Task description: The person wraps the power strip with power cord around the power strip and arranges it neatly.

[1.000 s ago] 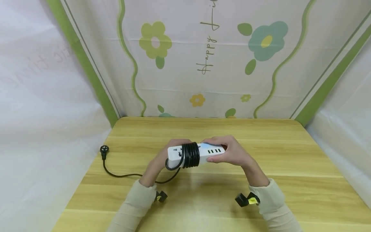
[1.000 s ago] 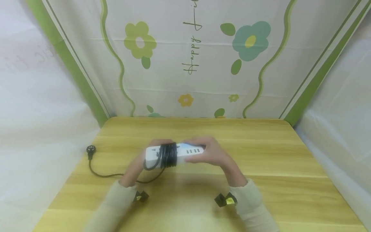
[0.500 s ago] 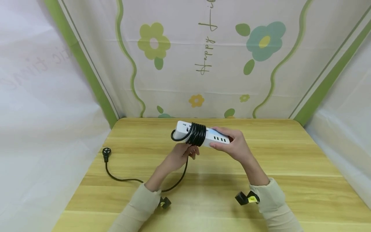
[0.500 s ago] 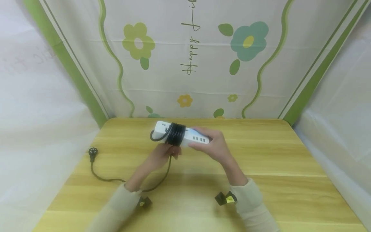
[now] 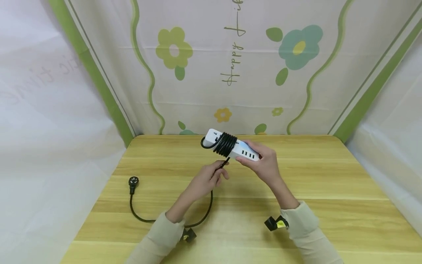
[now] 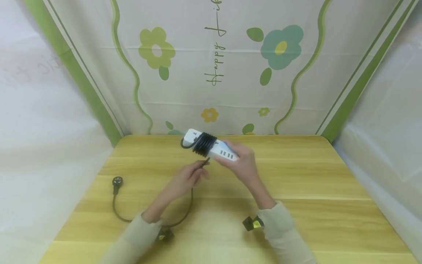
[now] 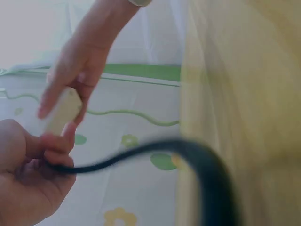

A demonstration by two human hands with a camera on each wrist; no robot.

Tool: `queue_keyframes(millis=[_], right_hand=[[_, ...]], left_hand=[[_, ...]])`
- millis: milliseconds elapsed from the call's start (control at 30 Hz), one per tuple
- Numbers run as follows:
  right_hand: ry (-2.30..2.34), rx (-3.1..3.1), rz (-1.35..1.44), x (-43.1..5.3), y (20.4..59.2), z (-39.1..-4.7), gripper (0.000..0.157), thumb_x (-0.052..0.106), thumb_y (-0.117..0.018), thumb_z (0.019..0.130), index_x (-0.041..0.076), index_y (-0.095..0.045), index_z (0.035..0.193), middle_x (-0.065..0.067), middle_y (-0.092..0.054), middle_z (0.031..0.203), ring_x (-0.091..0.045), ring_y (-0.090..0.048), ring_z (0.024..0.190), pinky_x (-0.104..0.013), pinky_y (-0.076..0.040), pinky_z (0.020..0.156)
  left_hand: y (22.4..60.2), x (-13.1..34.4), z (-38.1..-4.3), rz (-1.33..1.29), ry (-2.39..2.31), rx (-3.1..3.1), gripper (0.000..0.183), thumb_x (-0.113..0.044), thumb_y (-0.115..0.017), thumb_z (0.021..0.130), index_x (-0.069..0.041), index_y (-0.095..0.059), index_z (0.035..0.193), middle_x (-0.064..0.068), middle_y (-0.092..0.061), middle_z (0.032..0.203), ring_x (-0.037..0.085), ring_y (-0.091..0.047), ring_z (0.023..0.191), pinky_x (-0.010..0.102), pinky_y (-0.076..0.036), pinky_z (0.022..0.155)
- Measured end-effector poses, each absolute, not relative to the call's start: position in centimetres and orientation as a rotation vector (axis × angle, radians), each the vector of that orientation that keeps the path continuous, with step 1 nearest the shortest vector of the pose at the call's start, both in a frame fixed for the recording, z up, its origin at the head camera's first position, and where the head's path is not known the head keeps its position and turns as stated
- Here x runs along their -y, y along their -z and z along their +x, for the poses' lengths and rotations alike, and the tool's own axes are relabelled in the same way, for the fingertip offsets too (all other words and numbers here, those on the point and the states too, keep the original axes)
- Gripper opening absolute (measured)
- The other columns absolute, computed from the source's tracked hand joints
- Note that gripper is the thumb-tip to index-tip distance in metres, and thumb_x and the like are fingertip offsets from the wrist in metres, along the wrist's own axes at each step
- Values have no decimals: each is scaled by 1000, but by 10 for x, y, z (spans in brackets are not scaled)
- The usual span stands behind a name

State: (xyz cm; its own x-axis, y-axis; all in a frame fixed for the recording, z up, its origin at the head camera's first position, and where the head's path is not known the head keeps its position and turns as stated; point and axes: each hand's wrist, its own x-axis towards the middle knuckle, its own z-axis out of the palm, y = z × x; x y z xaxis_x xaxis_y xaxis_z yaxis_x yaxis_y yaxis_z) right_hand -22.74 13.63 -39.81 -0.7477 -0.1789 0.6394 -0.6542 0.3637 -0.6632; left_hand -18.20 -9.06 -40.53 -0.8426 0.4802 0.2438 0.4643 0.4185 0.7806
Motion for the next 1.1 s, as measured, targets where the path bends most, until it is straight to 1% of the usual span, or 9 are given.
queue_keyframes(millis=[100,167,267,367,467,600,700,867,1100], right_hand=[[-1152,2149,775,-131,406,-231,61,15,-92,69,7,-69,124,-16,-74,112,-21,-68,85,-25,-53,66],[-1033,2145,786,-128,410,-231,64,17,-93,67,5,-68,125,-17,-73,112,-25,-69,87,-32,-54,66],[-937,2149,780,-122,413,-229,66,19,-93,67,1,-66,125,-20,-72,110,-30,-69,88,-39,-57,66],[-911,2196,750,-117,413,-224,64,20,-92,70,0,-65,124,-22,-71,110,-31,-68,88,-41,-58,67],[-912,2276,716,-113,411,-218,62,19,-92,71,-1,-65,124,-21,-69,110,-31,-67,89,-40,-57,69],[-925,2380,689,-108,407,-214,61,16,-91,71,-4,-64,122,-22,-68,110,-31,-66,90,-40,-57,71],[-961,2451,675,-107,405,-212,58,15,-90,73,-5,-64,121,-21,-69,109,-29,-65,88,-39,-56,70],[-1040,2576,656,-109,400,-212,53,17,-87,77,-2,-64,121,-17,-70,105,-25,-62,85,-36,-51,70],[-1215,2720,618,-114,396,-212,58,18,-81,84,-2,-56,132,-18,-66,117,-28,-61,95,-36,-49,76]], left_hand=[[403,94,-182,839,-1434,-2729,26,-8,-43,107,1,-61,124,9,-70,86,3,-45,54,18,-37,48],[401,94,-182,826,-1417,-2798,23,-8,-46,106,1,-65,116,8,-70,81,2,-44,51,18,-37,47],[399,93,-181,806,-1385,-2876,20,-9,-50,105,0,-67,104,6,-68,75,2,-48,48,18,-40,45],[398,92,-180,763,-1378,-2903,18,-9,-52,104,-2,-67,96,2,-66,70,3,-51,47,19,-41,44],[398,91,-178,721,-1379,-2914,18,-9,-53,103,-2,-67,95,1,-66,69,4,-52,47,19,-42,44],[398,92,-176,681,-1397,-2913,18,-7,-53,103,0,-68,96,6,-68,72,4,-53,48,19,-43,44],[399,92,-175,649,-1415,-2912,19,-7,-52,103,0,-68,97,6,-68,72,4,-53,48,20,-43,44],[400,92,-175,631,-1425,-2925,18,-7,-53,103,0,-69,97,6,-68,74,4,-53,48,19,-44,46],[394,93,-172,651,-1448,-2938,17,-6,-56,101,0,-71,96,4,-68,72,3,-52,48,19,-46,48]])
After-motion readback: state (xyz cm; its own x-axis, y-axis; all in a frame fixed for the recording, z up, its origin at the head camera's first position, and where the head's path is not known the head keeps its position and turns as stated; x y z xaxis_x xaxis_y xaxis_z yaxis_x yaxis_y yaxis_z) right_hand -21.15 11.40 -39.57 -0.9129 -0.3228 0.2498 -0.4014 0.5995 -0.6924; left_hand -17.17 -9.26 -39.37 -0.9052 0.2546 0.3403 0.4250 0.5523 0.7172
